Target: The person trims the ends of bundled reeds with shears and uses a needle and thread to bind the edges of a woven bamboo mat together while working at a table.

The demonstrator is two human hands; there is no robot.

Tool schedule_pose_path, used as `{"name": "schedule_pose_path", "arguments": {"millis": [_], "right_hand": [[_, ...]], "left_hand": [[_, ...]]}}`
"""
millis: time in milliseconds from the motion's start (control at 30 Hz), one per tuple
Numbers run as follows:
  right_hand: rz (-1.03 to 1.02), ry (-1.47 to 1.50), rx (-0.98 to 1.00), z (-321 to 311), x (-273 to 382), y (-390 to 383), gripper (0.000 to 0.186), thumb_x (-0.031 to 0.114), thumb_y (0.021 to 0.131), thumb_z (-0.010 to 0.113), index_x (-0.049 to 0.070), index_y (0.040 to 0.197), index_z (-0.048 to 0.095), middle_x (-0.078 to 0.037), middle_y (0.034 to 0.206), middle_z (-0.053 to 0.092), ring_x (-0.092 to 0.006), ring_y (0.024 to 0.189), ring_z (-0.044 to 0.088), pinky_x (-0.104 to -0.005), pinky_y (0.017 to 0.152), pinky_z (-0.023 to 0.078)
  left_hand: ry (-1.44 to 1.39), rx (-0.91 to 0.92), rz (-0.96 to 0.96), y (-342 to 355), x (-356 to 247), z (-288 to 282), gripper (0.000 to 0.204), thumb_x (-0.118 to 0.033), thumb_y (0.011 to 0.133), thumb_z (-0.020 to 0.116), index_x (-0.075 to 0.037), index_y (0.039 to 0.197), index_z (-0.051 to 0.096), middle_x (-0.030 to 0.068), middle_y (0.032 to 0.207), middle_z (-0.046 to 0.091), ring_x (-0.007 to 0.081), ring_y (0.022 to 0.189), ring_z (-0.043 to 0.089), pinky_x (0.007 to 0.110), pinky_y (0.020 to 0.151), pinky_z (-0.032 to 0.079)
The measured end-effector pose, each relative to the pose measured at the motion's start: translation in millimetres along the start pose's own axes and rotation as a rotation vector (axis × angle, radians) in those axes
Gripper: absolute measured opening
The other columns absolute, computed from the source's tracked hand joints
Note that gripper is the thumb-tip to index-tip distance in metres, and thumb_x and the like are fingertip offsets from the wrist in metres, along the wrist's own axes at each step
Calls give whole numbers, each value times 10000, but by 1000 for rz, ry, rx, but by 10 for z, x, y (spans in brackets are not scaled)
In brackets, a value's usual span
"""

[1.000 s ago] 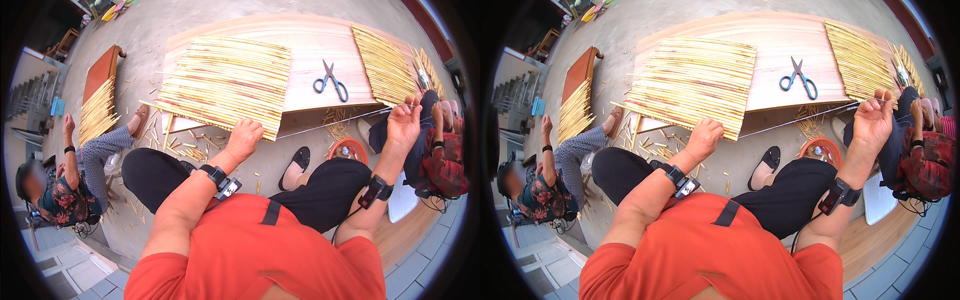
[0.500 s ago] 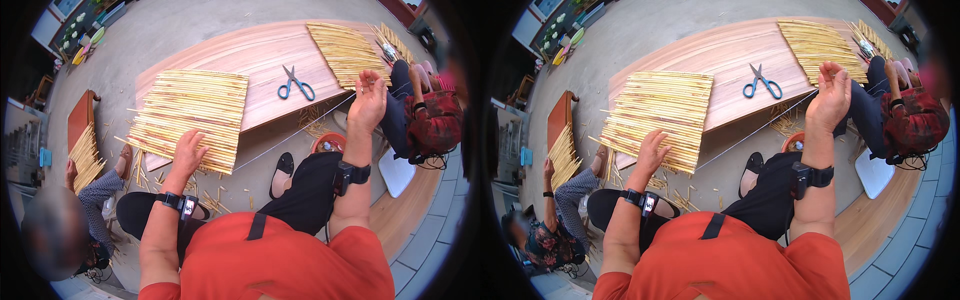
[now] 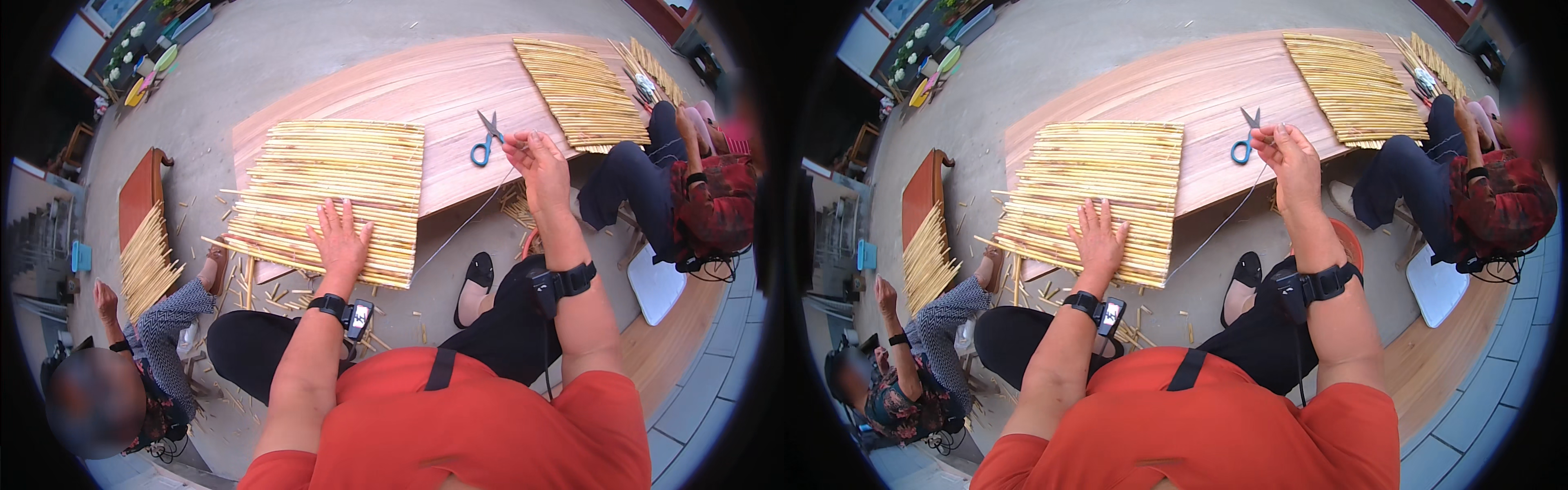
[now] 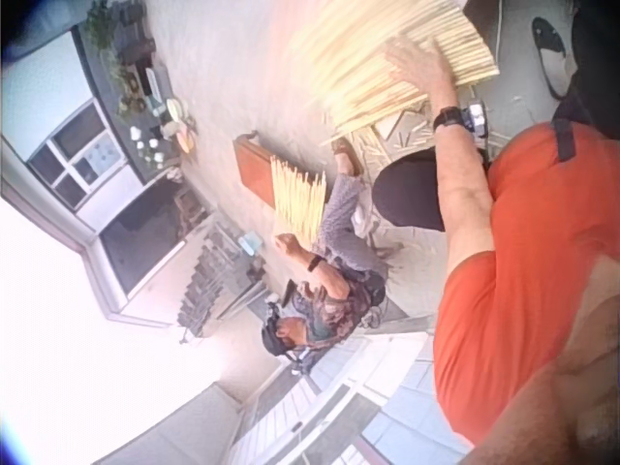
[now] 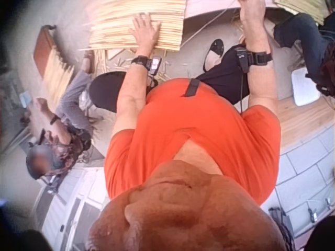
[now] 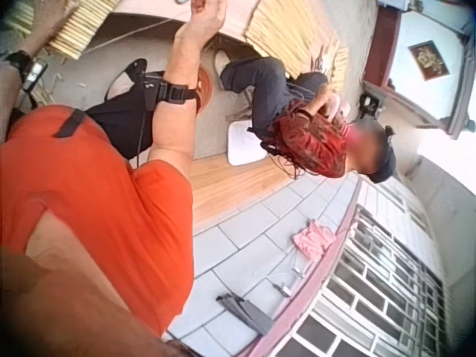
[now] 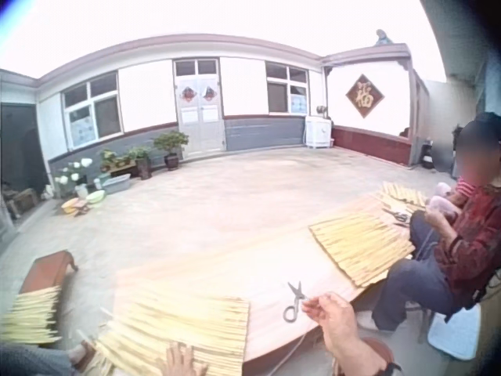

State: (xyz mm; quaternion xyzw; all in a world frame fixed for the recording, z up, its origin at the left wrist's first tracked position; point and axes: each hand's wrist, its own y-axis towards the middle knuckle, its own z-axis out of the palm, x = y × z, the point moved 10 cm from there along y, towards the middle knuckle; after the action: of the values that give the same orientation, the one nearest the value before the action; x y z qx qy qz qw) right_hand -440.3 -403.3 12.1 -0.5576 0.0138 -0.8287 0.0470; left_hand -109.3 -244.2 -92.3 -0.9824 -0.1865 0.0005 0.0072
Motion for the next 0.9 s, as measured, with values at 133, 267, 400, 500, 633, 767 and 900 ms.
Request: {"name": "schedule_pose_path", "arguments": {"millis": [133,267,400,500,633,767,900], "right_hand": [[45,-167,86,489,-354,-168,249,247,958,459,28,956,576,-116,1026,636,-163,902,629,-285,806,487],[152,-712,221,468,-1185,-87,198,173,892,478,39,852,618,-56,877,631,-129,725,570,-249,694,430],[303,-1013,402,449,-1573,-235,176,137,806,492,18,763,614,-76,705,583,-123,723,531,-254,684,416],[268,-823,341,437,-1529,-179,168,173,847,494,49,822,605,-37,808,610,-123,762,551,-280,702,434],[156,-202,69,441,-935,28,160,178,923,475,51,910,570,-67,972,623,-161,895,613,-288,754,485],[15,-159,-57,430,-506,85,175,175,939,452,44,934,567,-82,986,624,-159,872,621,-276,731,495],[3,-123,-92,403,-517,97,177,172,940,446,43,945,568,-83,975,627,-159,867,621,-272,722,497]], "left_hand": [[-97,-52,-73,-59,-109,33,658,-518,909,385,-131,1428,266,217,1486,140,376,1381,94,607,1056,43],[-297,58,-119,198,-106,215,670,-535,891,427,-168,1428,266,247,1482,106,393,1384,48,613,1047,29],[-315,85,-68,633,208,-121,612,-511,871,487,-226,1394,346,204,1480,169,410,1370,92,584,1058,138],[25,9,157,633,667,-183,618,-525,878,463,-253,1412,312,92,1511,158,345,1390,92,574,1071,104],[31,62,71,492,876,-31,634,-569,877,413,-276,1424,282,100,1512,158,321,1391,120,566,1069,96],[-8,23,-185,501,875,-41,642,-579,880,397,-265,1427,277,165,1501,150,344,1388,106,613,1041,96],[-66,87,-320,411,693,25,664,-577,887,380,-245,1443,232,180,1507,88,358,1391,51,630,1032,67]]}}
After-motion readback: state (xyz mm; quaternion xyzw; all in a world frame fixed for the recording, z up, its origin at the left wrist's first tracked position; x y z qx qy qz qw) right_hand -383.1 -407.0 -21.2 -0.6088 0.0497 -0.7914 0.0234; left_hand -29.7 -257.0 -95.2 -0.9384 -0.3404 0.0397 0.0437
